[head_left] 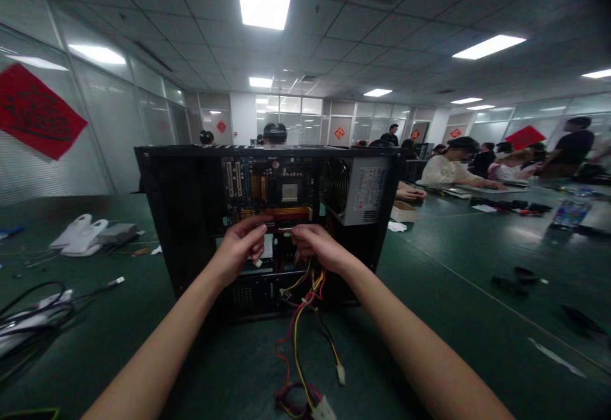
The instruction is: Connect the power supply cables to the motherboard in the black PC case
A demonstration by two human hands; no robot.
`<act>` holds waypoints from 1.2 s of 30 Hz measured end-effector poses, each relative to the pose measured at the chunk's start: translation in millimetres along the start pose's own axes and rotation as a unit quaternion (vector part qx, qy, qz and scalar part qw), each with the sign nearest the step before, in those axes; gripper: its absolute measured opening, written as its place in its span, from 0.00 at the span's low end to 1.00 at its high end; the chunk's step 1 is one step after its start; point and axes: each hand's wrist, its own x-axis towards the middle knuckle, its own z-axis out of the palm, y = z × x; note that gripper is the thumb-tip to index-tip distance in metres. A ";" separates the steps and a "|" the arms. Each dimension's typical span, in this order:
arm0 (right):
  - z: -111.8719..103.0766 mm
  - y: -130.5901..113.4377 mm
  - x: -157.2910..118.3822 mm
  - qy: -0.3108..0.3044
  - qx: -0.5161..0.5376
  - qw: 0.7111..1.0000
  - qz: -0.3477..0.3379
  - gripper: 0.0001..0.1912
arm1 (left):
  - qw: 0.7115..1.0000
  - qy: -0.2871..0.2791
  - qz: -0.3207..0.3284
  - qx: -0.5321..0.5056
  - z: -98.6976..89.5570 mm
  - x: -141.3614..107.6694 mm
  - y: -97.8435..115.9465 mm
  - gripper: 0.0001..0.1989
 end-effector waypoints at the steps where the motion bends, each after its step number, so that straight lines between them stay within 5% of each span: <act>1: 0.8 -0.2 0.9 0.003 -0.005 1.000 0.007 0.23 | 1.000 -0.001 0.000 -0.024 -0.2 -0.4 1.3 0.22; 9: 1.8 0.4 1.1 -0.029 -0.080 0.996 -0.009 0.21 | 0.994 -0.011 -0.019 -0.103 -3.2 -1.8 6.6 0.18; 20: 1.4 0.7 2.5 -0.005 -0.051 0.999 -0.002 0.17 | 0.995 0.078 0.019 0.061 -2.4 5.2 -3.7 0.24; 25: 0.9 1.8 2.9 0.019 -0.023 1.000 -0.007 0.20 | 0.989 0.023 0.018 0.145 2.3 4.1 -7.9 0.26; 32: -1.6 3.1 -0.5 -0.024 -0.025 0.997 -0.068 0.30 | 0.979 -0.001 0.023 0.200 5.6 2.9 -8.1 0.22; 36: -4.6 2.6 -4.5 -0.132 0.032 0.989 -0.063 0.37 | 0.967 -0.016 0.050 0.248 3.5 3.1 -7.5 0.22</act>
